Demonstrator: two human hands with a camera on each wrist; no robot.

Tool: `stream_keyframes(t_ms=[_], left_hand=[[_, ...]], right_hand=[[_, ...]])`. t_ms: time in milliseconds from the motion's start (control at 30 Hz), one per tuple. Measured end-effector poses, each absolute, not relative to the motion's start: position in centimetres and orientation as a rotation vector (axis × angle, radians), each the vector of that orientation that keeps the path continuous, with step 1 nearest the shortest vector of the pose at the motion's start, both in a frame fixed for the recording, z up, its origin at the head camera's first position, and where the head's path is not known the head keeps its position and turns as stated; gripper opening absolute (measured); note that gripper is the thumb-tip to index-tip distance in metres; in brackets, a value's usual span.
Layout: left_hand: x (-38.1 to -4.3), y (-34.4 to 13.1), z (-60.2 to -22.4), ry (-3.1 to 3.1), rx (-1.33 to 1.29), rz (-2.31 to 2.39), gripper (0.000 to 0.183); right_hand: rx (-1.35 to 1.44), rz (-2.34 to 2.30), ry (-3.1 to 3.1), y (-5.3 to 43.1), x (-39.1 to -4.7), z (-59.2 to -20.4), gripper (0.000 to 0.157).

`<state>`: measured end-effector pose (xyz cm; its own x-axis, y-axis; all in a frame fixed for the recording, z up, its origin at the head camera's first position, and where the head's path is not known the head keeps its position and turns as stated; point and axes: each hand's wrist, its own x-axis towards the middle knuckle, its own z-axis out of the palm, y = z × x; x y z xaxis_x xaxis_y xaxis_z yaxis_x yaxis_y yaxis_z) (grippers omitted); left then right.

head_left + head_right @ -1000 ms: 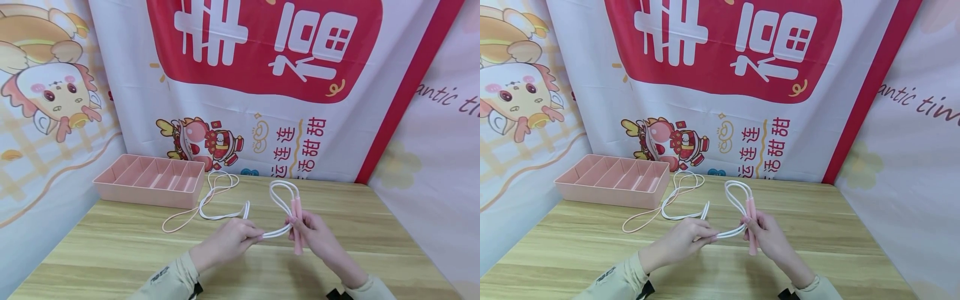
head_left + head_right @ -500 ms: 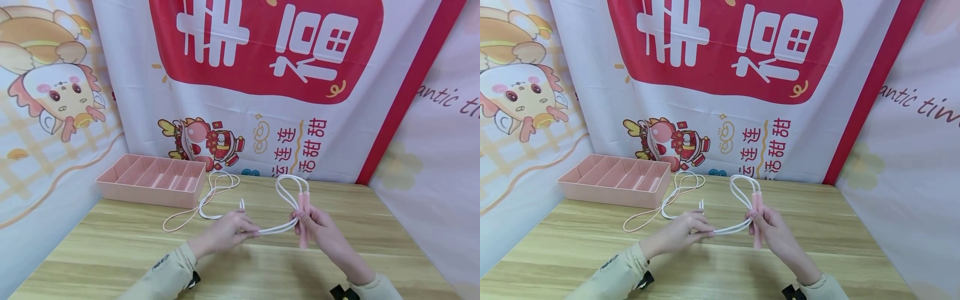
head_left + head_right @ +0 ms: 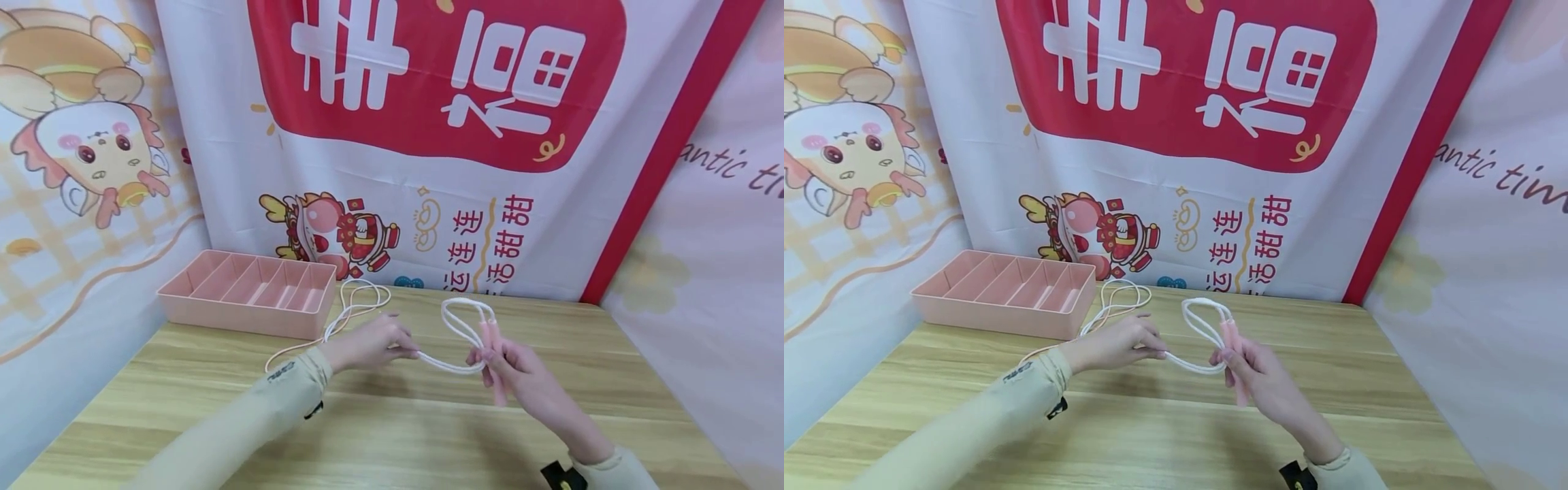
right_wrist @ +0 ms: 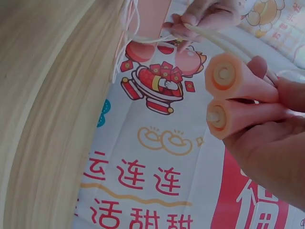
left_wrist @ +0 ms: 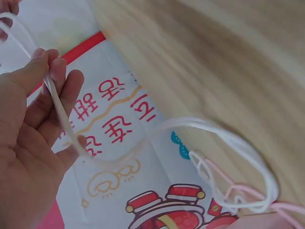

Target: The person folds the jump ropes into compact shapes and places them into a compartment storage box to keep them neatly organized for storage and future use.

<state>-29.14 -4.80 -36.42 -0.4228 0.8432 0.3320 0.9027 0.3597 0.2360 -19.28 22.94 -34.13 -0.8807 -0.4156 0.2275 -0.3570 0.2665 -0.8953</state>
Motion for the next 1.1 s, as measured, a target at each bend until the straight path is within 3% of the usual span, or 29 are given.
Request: stream_keyframes(t_ms=[300,467,700,933,1100], left_hand=[[-30.1,-3.2,-33.7,-2.501,-1.670,-0.595,0.009],[-29.4,-1.8,-31.9,-2.546,-1.649,-0.771,0.011],[-27.5,0.0,-29.4,-2.606,-1.631,-0.802,0.014],[-25.3,1.3,-28.8,-2.445,-1.728,-0.631,0.040],[-24.7,1.8,-29.0,-2.329,-1.700,-0.521,0.037]], right_hand=[[-0.899,-1.312,2.546,22.7,-19.0,-35.1,0.019],[-1.002,-1.182,2.589,22.4,-19.1,-35.8,0.016],[-0.933,-1.015,2.695,22.4,-19.2,-35.6,0.020],[-0.923,-1.007,2.813,22.4,-19.3,-35.9,0.017],[-0.948,-1.022,2.869,22.3,-19.4,-35.8,0.016]])
